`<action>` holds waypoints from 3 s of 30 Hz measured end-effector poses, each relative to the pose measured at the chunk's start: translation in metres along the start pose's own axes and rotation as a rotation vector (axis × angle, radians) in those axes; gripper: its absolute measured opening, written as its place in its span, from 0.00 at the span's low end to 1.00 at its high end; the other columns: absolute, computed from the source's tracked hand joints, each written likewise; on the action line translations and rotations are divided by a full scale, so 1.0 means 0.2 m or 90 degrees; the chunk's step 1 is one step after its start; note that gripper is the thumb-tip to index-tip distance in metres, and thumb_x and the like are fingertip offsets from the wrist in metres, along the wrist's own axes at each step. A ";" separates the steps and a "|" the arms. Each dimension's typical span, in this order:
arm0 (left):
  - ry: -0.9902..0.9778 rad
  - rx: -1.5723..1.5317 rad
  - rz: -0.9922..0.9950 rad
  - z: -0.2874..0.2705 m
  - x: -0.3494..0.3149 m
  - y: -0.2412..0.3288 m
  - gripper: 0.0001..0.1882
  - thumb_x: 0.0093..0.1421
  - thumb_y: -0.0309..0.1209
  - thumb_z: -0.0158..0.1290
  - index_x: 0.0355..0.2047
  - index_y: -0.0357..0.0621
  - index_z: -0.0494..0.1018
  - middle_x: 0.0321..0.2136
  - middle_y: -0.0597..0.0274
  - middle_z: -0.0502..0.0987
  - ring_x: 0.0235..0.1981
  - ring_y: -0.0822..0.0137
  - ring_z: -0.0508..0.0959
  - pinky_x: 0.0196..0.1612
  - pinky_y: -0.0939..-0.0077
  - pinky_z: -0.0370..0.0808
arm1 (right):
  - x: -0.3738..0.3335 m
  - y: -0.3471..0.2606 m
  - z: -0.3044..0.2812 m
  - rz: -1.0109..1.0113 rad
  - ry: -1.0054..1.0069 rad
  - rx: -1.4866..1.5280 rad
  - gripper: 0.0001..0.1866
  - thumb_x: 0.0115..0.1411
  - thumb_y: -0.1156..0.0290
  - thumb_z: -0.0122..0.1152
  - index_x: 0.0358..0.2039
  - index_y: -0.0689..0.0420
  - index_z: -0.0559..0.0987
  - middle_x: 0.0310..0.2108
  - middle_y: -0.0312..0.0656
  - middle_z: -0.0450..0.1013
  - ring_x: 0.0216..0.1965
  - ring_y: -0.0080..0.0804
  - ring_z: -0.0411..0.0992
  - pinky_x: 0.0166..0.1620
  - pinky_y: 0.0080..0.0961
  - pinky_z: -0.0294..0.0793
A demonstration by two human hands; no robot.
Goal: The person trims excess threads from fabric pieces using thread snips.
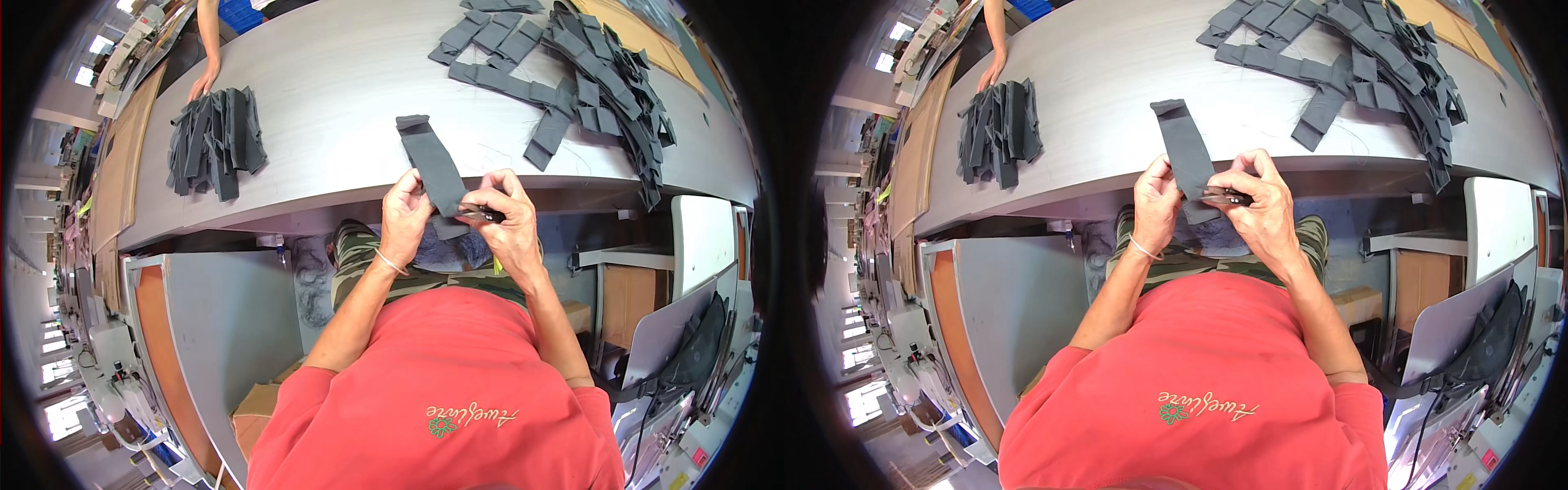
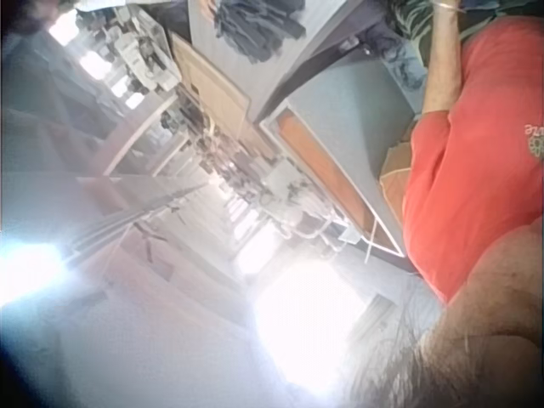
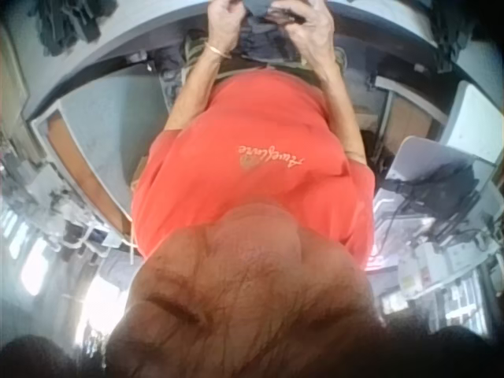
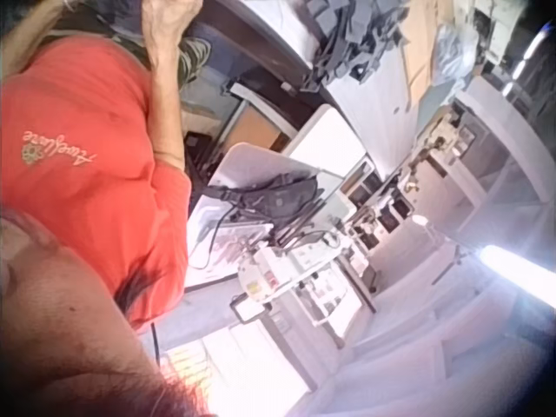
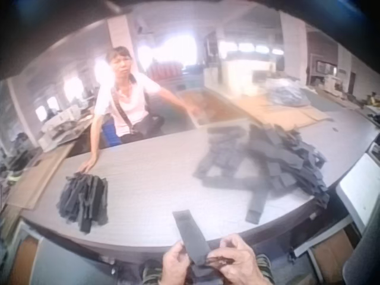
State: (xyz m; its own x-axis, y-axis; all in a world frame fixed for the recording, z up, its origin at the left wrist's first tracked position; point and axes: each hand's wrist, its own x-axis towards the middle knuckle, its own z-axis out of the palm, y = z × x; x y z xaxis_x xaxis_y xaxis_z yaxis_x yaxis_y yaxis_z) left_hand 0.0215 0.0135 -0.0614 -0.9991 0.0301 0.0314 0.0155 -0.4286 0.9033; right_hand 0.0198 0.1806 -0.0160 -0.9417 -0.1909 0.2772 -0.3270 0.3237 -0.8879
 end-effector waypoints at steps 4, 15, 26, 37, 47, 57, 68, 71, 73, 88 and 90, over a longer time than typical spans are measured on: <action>-0.067 -0.197 -0.077 0.02 0.00 0.07 0.13 0.61 0.26 0.52 0.45 0.34 0.68 0.40 0.64 0.73 0.42 0.77 0.72 0.44 0.83 0.70 | -0.01 -0.01 -0.02 0.029 -0.023 0.014 0.15 0.41 0.82 0.67 0.32 0.57 0.80 0.32 0.38 0.70 0.28 0.26 0.68 0.33 0.23 0.69; -0.057 -0.058 -0.076 0.08 -0.02 0.16 0.20 0.55 0.22 0.58 0.47 0.32 0.66 0.42 0.61 0.73 0.42 0.75 0.73 0.46 0.80 0.72 | 0.07 -0.02 -0.11 -0.021 -0.009 -0.066 0.11 0.53 0.74 0.62 0.39 0.57 0.79 0.35 0.40 0.77 0.36 0.34 0.75 0.39 0.25 0.72; -0.091 -0.095 -0.100 0.09 -0.04 0.16 0.21 0.56 0.20 0.57 0.50 0.30 0.67 0.45 0.61 0.71 0.45 0.74 0.72 0.48 0.80 0.72 | 0.06 0.00 -0.13 -0.098 0.054 -0.123 0.09 0.50 0.76 0.63 0.34 0.55 0.81 0.30 0.40 0.74 0.28 0.33 0.72 0.33 0.26 0.70; -0.124 0.109 0.020 0.09 -0.03 0.12 0.12 0.56 0.19 0.55 0.42 0.29 0.74 0.42 0.63 0.69 0.41 0.76 0.71 0.43 0.84 0.70 | 0.06 -0.07 -0.07 -0.101 0.051 -0.139 0.12 0.49 0.75 0.65 0.36 0.51 0.82 0.30 0.38 0.67 0.26 0.33 0.70 0.31 0.26 0.70; -0.086 0.314 0.133 0.15 -0.04 0.15 0.16 0.51 0.20 0.59 0.41 0.30 0.73 0.41 0.57 0.71 0.39 0.67 0.75 0.41 0.79 0.72 | 0.05 0.02 -0.10 0.179 0.063 0.290 0.21 0.58 0.70 0.62 0.52 0.55 0.73 0.35 0.35 0.69 0.36 0.20 0.68 0.40 0.18 0.68; 0.056 0.336 0.069 0.10 0.07 0.30 0.24 0.57 0.35 0.58 0.52 0.37 0.69 0.42 0.56 0.73 0.39 0.71 0.74 0.40 0.77 0.73 | 0.05 0.03 -0.05 0.267 0.029 0.416 0.29 0.58 0.71 0.61 0.58 0.58 0.63 0.39 0.40 0.74 0.41 0.21 0.70 0.46 0.17 0.67; -0.017 0.088 -0.044 0.16 0.26 0.23 0.25 0.51 0.21 0.59 0.47 0.35 0.62 0.32 0.56 0.77 0.29 0.72 0.78 0.36 0.79 0.76 | 0.09 0.18 0.05 0.217 -0.020 0.321 0.14 0.58 0.73 0.60 0.45 0.59 0.75 0.38 0.35 0.74 0.38 0.19 0.69 0.43 0.19 0.68; -0.025 0.100 -0.052 0.13 0.31 0.15 0.23 0.51 0.19 0.57 0.46 0.35 0.62 0.33 0.55 0.77 0.31 0.73 0.77 0.36 0.78 0.75 | 0.11 0.23 0.05 0.118 0.028 0.064 0.15 0.55 0.73 0.60 0.44 0.53 0.76 0.32 0.39 0.75 0.31 0.28 0.73 0.35 0.26 0.70; -0.021 0.170 -0.076 0.10 0.34 0.08 0.21 0.53 0.22 0.57 0.46 0.36 0.63 0.36 0.56 0.78 0.35 0.70 0.77 0.40 0.77 0.73 | 0.11 0.22 0.02 0.165 0.070 -0.135 0.17 0.53 0.71 0.60 0.45 0.50 0.76 0.31 0.43 0.75 0.33 0.39 0.75 0.37 0.31 0.71; 0.000 0.218 -0.106 0.08 0.36 -0.05 0.20 0.54 0.28 0.60 0.43 0.35 0.64 0.36 0.59 0.75 0.36 0.76 0.74 0.38 0.82 0.72 | 0.05 0.28 -0.16 0.001 0.078 -0.323 0.08 0.53 0.68 0.61 0.35 0.51 0.80 0.30 0.36 0.75 0.33 0.36 0.72 0.38 0.30 0.68; 0.008 0.179 -0.077 0.10 0.36 -0.05 0.19 0.54 0.28 0.60 0.42 0.35 0.65 0.33 0.63 0.74 0.32 0.79 0.72 0.34 0.84 0.71 | 0.05 0.29 -0.16 0.003 0.079 -0.323 0.08 0.53 0.68 0.61 0.35 0.51 0.80 0.30 0.36 0.75 0.33 0.36 0.72 0.37 0.30 0.68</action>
State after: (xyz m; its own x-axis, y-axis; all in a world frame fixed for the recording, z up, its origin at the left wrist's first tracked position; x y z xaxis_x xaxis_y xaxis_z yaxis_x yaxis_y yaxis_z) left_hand -0.0501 0.0379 -0.0605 -0.9948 0.0542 -0.0867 -0.0941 -0.1552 0.9834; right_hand -0.0116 0.2262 -0.0530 -0.9355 -0.0877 0.3424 -0.2917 0.7387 -0.6076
